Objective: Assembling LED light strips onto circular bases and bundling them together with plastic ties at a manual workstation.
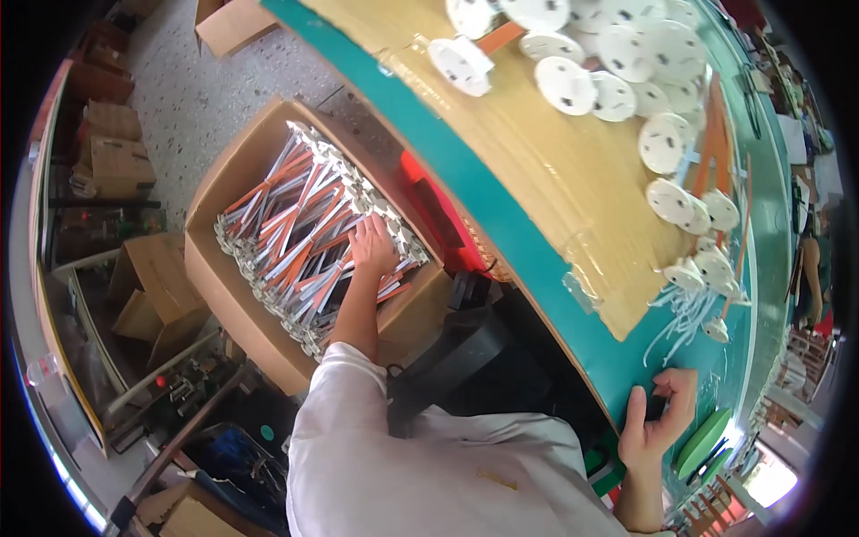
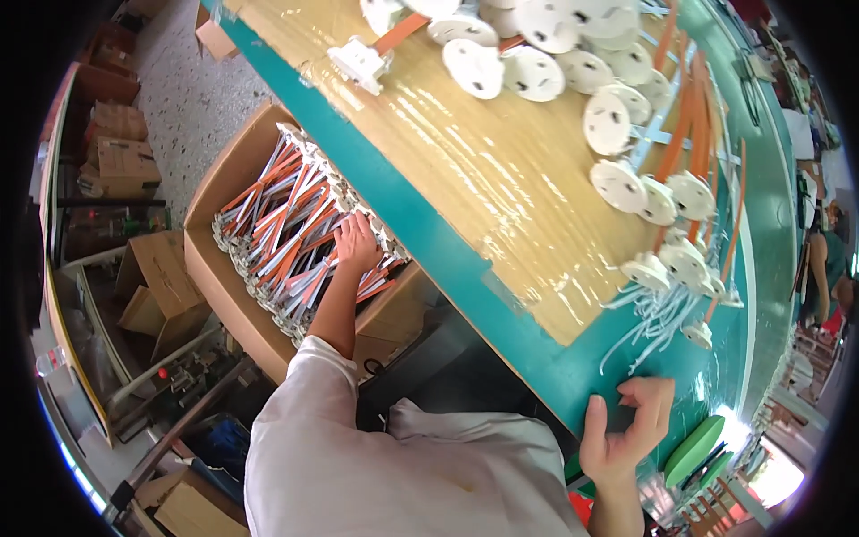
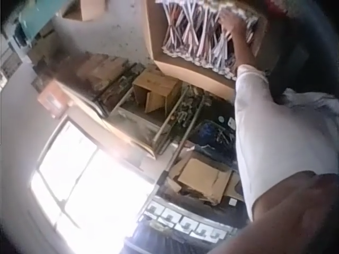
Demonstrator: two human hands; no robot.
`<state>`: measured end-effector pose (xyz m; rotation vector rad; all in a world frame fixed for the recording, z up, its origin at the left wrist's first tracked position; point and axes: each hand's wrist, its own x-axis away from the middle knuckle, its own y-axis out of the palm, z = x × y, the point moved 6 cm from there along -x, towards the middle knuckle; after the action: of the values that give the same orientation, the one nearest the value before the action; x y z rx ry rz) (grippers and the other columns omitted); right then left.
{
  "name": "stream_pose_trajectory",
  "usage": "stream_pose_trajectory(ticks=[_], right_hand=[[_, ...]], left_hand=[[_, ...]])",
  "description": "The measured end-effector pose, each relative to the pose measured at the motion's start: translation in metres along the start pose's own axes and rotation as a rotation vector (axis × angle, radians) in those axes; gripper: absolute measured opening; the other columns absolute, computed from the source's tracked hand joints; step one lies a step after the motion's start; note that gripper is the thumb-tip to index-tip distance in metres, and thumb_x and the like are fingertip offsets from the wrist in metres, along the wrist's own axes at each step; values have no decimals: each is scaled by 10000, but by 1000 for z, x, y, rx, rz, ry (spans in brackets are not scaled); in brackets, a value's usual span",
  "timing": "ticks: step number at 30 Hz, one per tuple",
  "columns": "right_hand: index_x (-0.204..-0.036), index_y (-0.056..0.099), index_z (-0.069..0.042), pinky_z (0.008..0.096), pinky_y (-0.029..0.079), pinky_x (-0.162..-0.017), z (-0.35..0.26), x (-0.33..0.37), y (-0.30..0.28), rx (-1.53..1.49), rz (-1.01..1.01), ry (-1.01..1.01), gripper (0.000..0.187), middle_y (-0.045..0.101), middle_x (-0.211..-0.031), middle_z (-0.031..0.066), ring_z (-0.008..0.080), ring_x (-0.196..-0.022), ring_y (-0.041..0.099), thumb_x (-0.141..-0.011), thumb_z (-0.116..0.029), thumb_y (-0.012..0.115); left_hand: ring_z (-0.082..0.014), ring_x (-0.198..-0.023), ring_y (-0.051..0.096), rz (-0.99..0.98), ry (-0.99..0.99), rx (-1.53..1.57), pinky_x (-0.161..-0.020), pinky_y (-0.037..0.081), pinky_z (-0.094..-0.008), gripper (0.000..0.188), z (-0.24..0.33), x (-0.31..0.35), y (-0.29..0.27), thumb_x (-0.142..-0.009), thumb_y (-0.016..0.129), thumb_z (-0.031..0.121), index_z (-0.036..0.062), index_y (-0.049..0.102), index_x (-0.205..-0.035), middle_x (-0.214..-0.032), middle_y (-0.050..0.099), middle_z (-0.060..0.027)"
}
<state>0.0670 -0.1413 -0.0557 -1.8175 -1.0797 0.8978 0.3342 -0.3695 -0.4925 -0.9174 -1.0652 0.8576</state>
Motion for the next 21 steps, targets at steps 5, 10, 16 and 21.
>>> stream_pose_trajectory(ticks=[5, 10, 16, 21], right_hand=[[-886, 541, -22, 326, 381, -607, -9, -6, -3, -12, 29, -73, 228, 485, -796, 111, 235, -683, 470, -718, -63, 690], [-870, 561, -51, 357, 394, -601, -9, -5, -18, 25, 97, -133, 258, 505, -767, 93, 266, -690, 493, -703, -108, 749], [-774, 609, -51, 332, 430, -555, 9, -35, -42, -163, -29, -68, 202, 569, -639, 78, 194, -598, 557, -787, -210, 733], [-808, 697, -3, 347, 538, -681, 114, -144, -95, 143, 298, 410, 498, 694, -779, 163, 265, -749, 691, -716, -491, 738]], left_hand=[[-224, -1235, 499, -263, -33, -370, -1052, 323, -462, 486, 2, 6, -29, -772, 695, 308, 150, 592, -1220, -1237, 594, -62], [-352, -730, 655, 351, 205, 213, -652, 505, -440, 247, 67, 76, -247, -828, 637, 246, 3, 643, -872, -747, 643, -201], [-81, -582, 418, 948, 745, 1065, -508, 323, -254, 227, 189, 171, -372, -925, 540, 101, -45, 547, -752, -615, 480, -14], [-143, -547, 429, 658, 704, 888, -505, 324, -305, 244, 260, 157, -371, -865, 640, 164, -10, 547, -721, -608, 482, -63]])
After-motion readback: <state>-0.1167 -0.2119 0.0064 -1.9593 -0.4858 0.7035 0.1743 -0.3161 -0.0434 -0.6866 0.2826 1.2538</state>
